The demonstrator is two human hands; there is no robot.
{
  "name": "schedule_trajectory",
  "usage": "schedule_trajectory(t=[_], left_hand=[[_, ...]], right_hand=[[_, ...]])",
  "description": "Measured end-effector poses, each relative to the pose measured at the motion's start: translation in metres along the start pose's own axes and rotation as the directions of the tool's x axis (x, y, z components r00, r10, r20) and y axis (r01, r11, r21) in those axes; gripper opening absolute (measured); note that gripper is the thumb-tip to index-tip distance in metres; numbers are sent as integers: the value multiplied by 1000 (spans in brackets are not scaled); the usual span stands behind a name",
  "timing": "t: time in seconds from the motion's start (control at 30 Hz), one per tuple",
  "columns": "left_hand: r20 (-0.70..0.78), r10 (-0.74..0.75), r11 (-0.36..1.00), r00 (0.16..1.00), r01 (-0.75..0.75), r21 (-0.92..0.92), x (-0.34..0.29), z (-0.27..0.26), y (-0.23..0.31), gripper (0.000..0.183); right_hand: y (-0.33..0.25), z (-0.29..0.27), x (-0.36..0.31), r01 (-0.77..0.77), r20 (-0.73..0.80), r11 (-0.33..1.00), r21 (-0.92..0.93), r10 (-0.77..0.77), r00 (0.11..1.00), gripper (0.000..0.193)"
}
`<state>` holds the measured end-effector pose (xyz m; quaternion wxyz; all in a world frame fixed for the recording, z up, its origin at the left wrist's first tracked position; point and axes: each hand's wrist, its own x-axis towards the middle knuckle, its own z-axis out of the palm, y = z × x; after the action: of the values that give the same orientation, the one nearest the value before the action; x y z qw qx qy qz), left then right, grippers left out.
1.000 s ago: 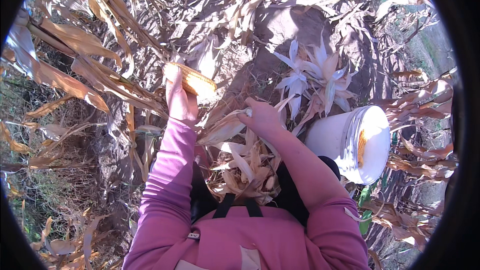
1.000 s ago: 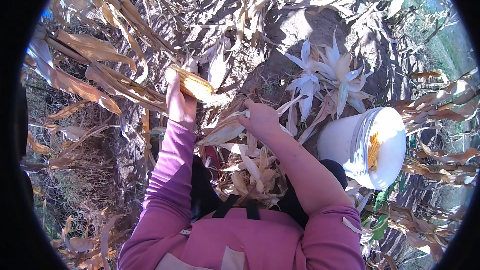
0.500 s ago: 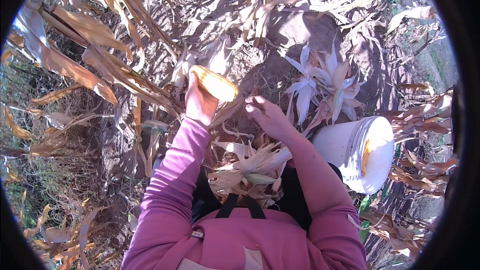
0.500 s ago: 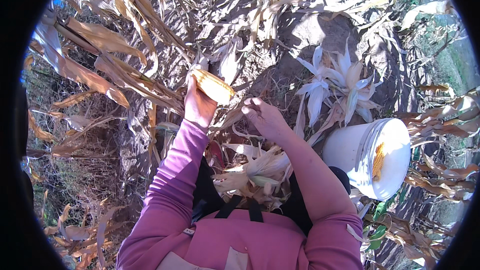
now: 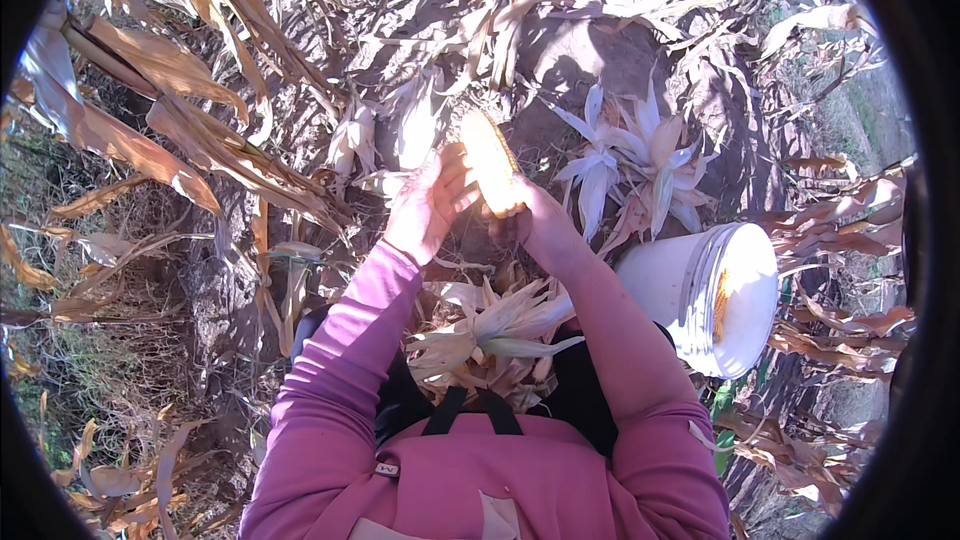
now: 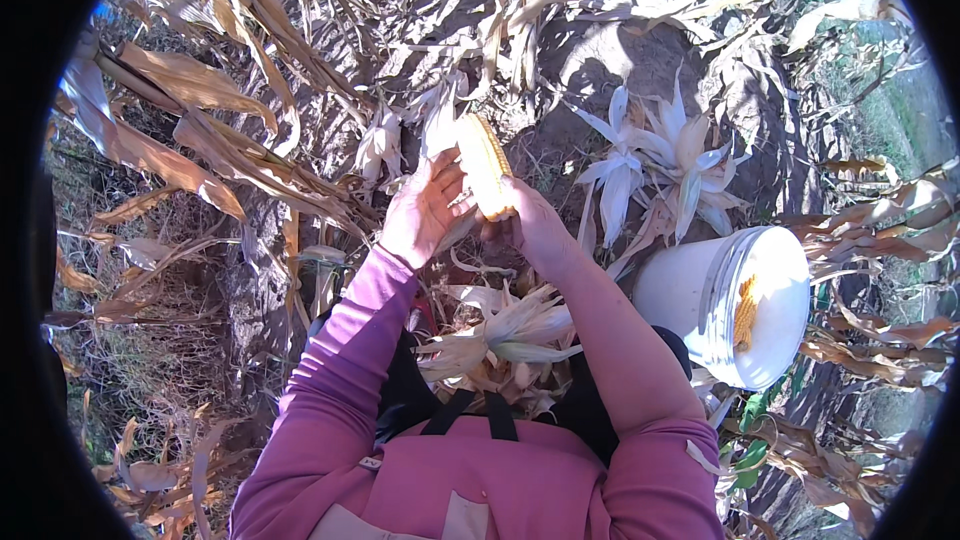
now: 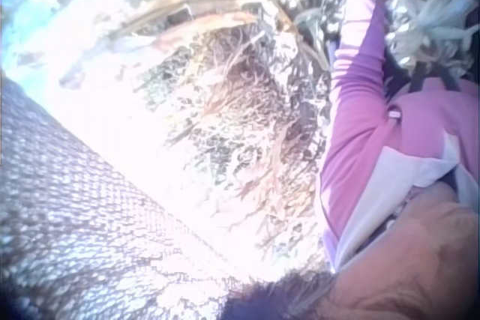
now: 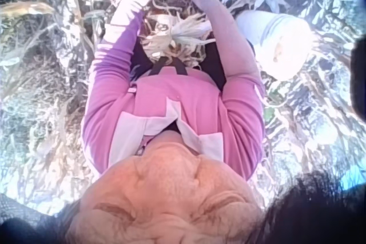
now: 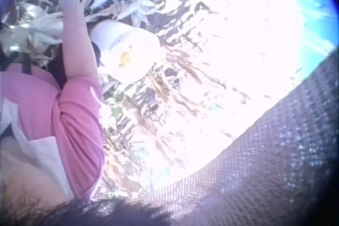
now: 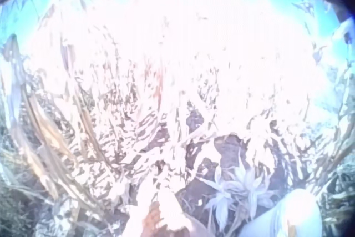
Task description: The person shucks corn cobs by hand in a cornfield, removing the husks and silk, then places the cleaned cobs into a white bucket. The person repeats this process for several cobs throughout the clip.
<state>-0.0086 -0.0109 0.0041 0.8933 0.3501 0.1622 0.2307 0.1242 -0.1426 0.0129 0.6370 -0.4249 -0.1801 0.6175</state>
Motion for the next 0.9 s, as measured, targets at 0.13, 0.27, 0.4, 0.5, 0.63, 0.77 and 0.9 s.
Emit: schedule_trajectory(t=[0.13, 0.27, 0.4, 0.5, 0.63, 0.77, 0.9], left_hand=[[-58, -11, 999, 998, 9, -46, 2, -5, 0, 49], [-128, -18, 998, 992, 10, -64, 2, -1, 0, 42], [-110, 1, 998, 994, -8, -63, -1, 9, 5, 39], [-92, 73, 996, 993, -77, -39, 0, 3, 2, 39], [-151, 130, 990, 980, -121, 69, 0, 8, 0, 35], [-174, 179, 969, 968, -143, 201, 4, 0, -10, 37], [-42, 123, 948, 992, -104, 302, 5, -5, -14, 38]], right_hand=[[2, -1, 4, -44, 46, 984, 174, 36, 998, 37], [2, 1, 4, -99, 101, 985, 143, 86, 991, 39], [4, 4, 5, -158, 136, 970, 183, 134, 982, 42], [3, 5, 4, -187, 190, 966, 176, 154, 970, 43], [15, 2, 10, -85, 1, 996, 4, 85, 996, 44], [25, 2, 12, 33, -113, 967, -252, -63, 992, 49], [20, 3, 9, 106, 1, 931, -349, -113, 994, 67]])
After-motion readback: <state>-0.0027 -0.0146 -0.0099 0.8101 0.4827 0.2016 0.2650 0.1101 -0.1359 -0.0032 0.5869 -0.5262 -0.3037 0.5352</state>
